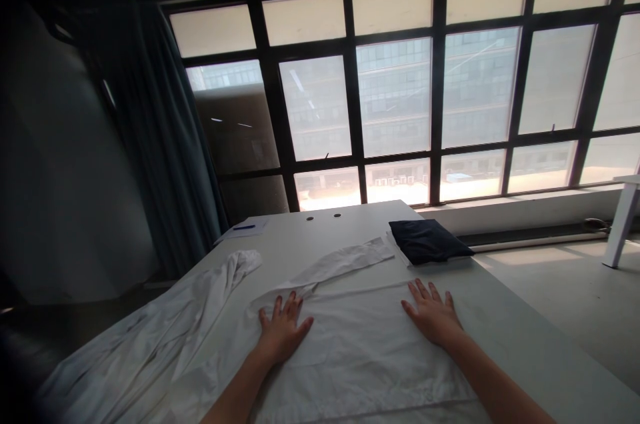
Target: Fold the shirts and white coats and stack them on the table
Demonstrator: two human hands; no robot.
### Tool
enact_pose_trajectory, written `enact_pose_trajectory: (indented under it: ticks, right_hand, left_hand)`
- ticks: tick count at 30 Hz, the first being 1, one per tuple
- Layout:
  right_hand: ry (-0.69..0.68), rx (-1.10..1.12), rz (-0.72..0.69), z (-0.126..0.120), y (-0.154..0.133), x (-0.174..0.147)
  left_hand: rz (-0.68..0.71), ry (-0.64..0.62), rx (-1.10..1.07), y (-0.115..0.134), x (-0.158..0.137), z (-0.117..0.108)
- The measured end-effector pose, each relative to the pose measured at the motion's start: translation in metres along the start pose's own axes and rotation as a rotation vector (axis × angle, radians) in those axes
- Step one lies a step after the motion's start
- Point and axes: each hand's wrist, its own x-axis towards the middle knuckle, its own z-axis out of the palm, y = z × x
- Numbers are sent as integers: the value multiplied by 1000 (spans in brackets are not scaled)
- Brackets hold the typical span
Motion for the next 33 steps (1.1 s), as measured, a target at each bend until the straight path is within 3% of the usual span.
enact_pose_trajectory:
  ticks: [11,15,17,19,24,27,30,33]
  right_hand:
    - [-21,-13,-12,2,1,7]
    - [-32,-56,8,-11,-7,11]
    - [14,-84,3,-22,-31,7]
    - [80,-63,-89,-31,-73,-3]
    - [-47,214,-573,-20,-213,-49]
    - [-130,341,-667,-8,-258,-72]
    - [-152,330,-663,-8,-249,-77]
    - [-136,249,-577,-15,-198,-70]
  left_hand:
    - [11,8,-16,-3,2,0]
    - [-1,10,-20,-2,4,0]
    - [-4,18,-23,-2,4,0]
    - [-3,30,-29,-2,4,1]
    - [17,41,-23,-3,4,1]
    - [29,36,0,-4,3,1]
    - [27,44,-5,-6,2,0]
    - [29,52,-23,-7,2,1]
